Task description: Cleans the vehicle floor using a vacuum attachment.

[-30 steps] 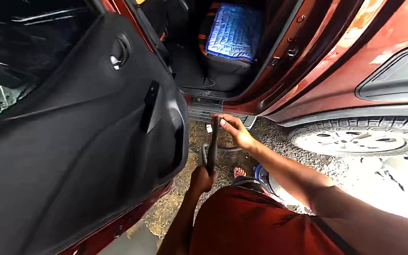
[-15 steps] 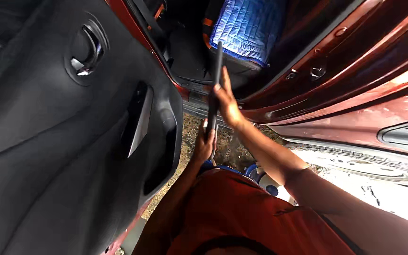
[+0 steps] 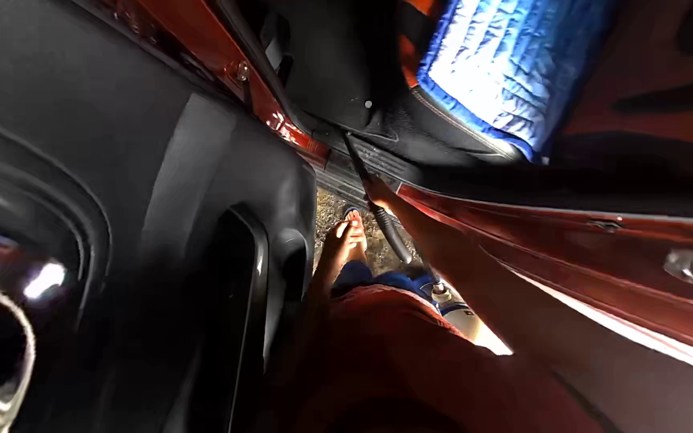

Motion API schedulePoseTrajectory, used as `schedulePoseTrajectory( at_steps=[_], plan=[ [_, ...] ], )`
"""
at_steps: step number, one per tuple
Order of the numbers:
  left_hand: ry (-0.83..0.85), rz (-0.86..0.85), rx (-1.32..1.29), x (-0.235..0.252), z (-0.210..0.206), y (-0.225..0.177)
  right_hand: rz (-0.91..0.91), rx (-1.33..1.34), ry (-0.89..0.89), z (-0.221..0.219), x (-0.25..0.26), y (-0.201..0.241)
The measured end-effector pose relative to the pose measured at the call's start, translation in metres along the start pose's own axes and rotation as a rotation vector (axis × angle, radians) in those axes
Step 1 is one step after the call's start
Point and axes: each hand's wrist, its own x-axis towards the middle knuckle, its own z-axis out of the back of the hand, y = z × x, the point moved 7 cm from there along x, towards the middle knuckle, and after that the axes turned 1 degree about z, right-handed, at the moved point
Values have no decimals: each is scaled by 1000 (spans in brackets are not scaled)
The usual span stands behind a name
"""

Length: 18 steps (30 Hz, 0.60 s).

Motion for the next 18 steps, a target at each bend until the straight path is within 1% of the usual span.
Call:
schedulePoseTrajectory(
  at_steps=[1, 3, 5, 6, 8, 11, 13, 15, 18],
  plan=[
    [-80, 39, -76, 5, 22, 2, 16, -54, 25, -7, 21, 22],
    [-230, 69, -113, 11, 55, 5, 42, -124, 67, -17, 57, 60],
    [-320, 106, -108, 9, 67, 10, 30, -110, 104, -14, 71, 79],
    [-312, 132, -111, 7, 65, 12, 15, -97, 112, -6, 68, 80],
    [-221, 177, -101, 9, 49, 19, -33, -94, 89, 24, 45, 63],
    [-94, 246, -31, 9, 18, 31, -129, -61, 4, 73, -7, 2],
    [-58, 260, 44, 11, 6, 33, -161, -27, -37, 93, -20, -29],
    [-32, 253, 186, 19, 0, 32, -166, -7, -18, 90, -21, -27],
    [3, 170, 468, 45, -9, 19, -118, -80, 22, 88, -3, -13]
  ],
)
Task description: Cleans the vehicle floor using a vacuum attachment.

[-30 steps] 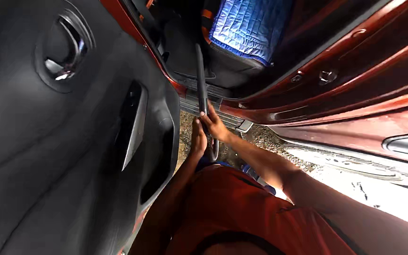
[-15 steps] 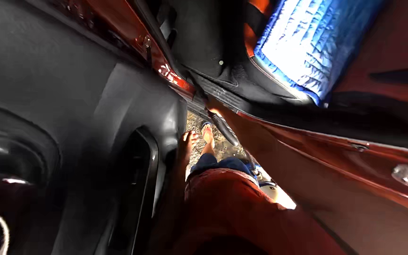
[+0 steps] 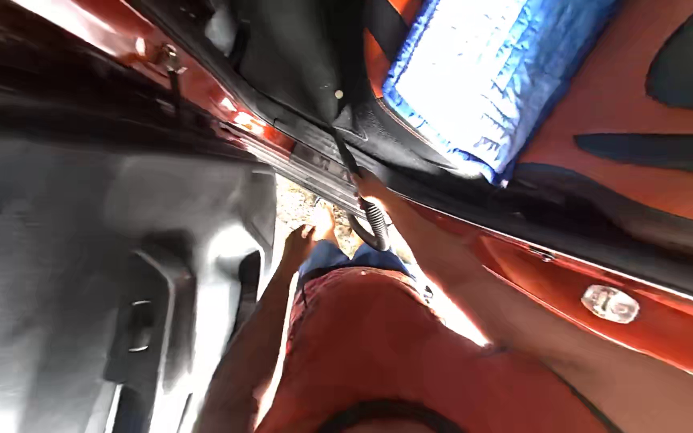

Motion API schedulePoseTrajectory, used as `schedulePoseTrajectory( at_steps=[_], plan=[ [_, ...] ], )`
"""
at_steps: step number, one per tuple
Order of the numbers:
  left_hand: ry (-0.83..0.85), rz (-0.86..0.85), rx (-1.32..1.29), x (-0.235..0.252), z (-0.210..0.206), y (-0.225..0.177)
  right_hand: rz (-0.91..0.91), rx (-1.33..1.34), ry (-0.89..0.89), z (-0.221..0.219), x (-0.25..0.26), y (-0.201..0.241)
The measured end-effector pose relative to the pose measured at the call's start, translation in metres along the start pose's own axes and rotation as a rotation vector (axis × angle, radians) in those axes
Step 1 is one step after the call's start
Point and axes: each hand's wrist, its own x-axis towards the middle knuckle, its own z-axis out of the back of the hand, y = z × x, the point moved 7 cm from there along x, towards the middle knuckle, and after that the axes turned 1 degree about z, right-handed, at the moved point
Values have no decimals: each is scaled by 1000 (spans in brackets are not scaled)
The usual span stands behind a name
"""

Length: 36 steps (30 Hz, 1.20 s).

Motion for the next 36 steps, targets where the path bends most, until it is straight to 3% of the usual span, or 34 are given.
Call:
schedulePoseTrajectory(
  at_steps=[4, 7, 9, 11, 13, 16, 19, 23, 26, 30, 32, 34, 36],
  plan=[
    [-169, -104, 154, 17, 6, -41, -30, -111, -9, 45, -46, -60],
    [-157, -188, 122, 29, -13, -62, -139, -173, -104, 76, -99, -129],
    [-103, -215, 122, 38, -26, -81, -128, -226, -111, 78, -110, -120],
    [-72, -192, 33, 48, -34, -84, -29, -326, -30, 56, -97, -82],
    [-88, -109, -169, 74, -32, -80, 127, -434, 8, 26, -57, -41],
    [-138, 26, -523, 125, -19, -63, 146, -485, 99, -7, -28, 4],
    [-153, 6, -619, 161, -14, -74, 152, -318, 53, -13, -24, -29],
    [-92, -163, -444, 170, -77, -111, -11, -212, 23, 10, -63, -117],
    [-183, -122, -398, 161, -94, -106, -31, -295, 27, 11, -64, -102],
    [-390, -40, -484, 176, -30, -87, 97, -443, 70, -13, 2, -30],
    [-465, -78, -476, 196, 8, -77, 92, -416, 90, -26, 13, -18],
    [-511, -130, -422, 210, 26, -79, 126, -334, 67, -28, 6, -40],
    [-501, -169, -388, 206, 8, -91, 95, -238, 66, -18, -1, -85]
  ],
)
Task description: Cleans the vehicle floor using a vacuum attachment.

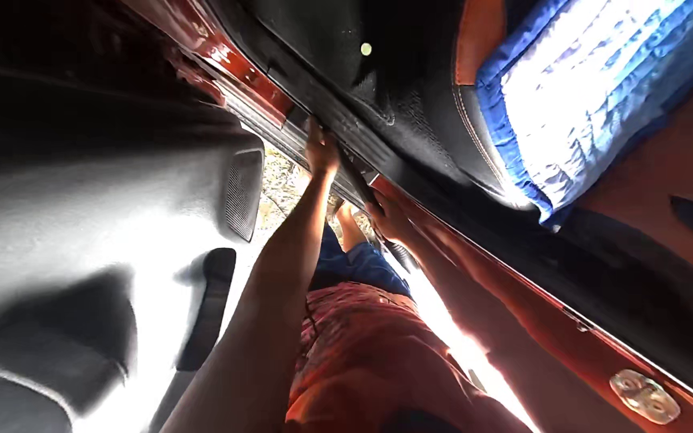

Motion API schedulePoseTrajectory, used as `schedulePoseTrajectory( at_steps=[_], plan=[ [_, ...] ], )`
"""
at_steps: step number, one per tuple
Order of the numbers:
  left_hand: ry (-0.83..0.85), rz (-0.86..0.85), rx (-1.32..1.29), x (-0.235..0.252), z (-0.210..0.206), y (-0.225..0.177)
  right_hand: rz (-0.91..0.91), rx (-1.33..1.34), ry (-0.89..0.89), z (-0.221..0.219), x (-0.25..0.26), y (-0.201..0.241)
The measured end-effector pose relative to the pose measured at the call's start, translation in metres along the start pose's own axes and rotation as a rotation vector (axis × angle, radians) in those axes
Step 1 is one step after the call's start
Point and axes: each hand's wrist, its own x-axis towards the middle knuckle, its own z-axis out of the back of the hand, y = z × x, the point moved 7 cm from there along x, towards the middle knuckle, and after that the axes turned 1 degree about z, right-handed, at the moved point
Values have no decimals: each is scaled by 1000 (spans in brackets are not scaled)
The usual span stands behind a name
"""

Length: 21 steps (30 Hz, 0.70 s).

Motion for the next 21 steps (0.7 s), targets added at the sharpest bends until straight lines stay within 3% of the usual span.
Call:
schedulePoseTrajectory(
  at_steps=[2, 5, 7, 9, 12, 18, 21],
  plan=[
    [53, -50, 19, -25, -27, -4, -23, 60, 3, 1, -7, -20],
    [43, 16, 39, -40, -33, 2, 9, 32, 24, -3, 9, 9],
    [-57, 86, 66, -26, -9, 8, 68, -36, 49, -6, 37, 47],
    [-180, 34, 37, 11, 25, 14, 145, -62, 100, -13, 71, 91],
    [-221, 6, -49, 56, 55, 9, 133, -8, 132, -19, 98, 132],
    [-182, -42, -176, 12, 24, 10, 143, -1, 20, -15, 50, 89],
    [-143, -48, -205, 9, 39, 6, 152, -29, 30, -15, 57, 102]
  ],
)
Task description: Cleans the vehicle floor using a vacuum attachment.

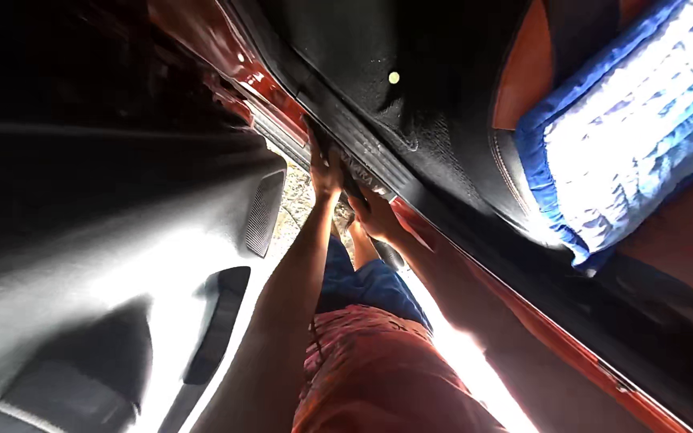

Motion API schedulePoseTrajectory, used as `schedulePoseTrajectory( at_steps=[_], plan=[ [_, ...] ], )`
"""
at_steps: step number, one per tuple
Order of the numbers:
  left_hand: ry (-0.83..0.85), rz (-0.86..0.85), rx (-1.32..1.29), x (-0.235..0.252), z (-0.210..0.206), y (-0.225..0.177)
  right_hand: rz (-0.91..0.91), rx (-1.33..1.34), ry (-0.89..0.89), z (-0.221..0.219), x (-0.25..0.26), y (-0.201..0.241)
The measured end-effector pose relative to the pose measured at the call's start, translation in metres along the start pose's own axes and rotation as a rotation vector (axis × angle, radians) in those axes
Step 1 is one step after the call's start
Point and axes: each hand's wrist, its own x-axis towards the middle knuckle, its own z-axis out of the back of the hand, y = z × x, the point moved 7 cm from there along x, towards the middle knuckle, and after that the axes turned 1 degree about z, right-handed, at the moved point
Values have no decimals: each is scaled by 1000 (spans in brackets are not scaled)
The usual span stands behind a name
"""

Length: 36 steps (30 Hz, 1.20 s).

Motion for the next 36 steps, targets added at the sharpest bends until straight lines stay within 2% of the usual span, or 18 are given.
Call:
schedulePoseTrajectory(
  at_steps=[3, 5, 9, 12, 16, 19, 21, 23, 25, 27, 30, 33, 36],
  plan=[
    [6, -11, 69, 35, 7, -8, -35, 48, 3, 4, 17, 16],
    [25, -33, 129, 50, -3, -19, -41, 88, -11, 5, 9, 7],
    [214, -143, 238, 12, -45, -24, -115, 161, -113, 4, -30, -45],
    [205, -99, 255, -6, -43, -25, -125, 121, -69, 17, -17, -21],
    [64, -177, 295, 34, -28, -50, -118, 110, -23, 45, 25, 17],
    [209, -142, 535, 42, -67, -61, -176, 82, -66, 66, -5, -13],
    [334, -173, 638, 14, -103, -52, -214, 50, -113, 77, -43, -42],
    [354, -225, 591, -17, -123, -39, -214, 55, -127, 82, -62, -52],
    [268, -246, 397, -34, -111, -28, -210, 30, -95, 76, -58, -39],
    [122, -214, 191, -22, -68, -23, -191, -19, 30, 59, -32, -13],
    [22, -8, 165, 21, -10, 2, -132, -62, 101, 31, 3, 6],
    [10, 68, 146, 35, -21, -1, -138, -51, 63, 29, -8, -10],
    [52, 81, 163, -4, -50, 0, -180, -91, 26, 34, -45, -44]
  ],
)
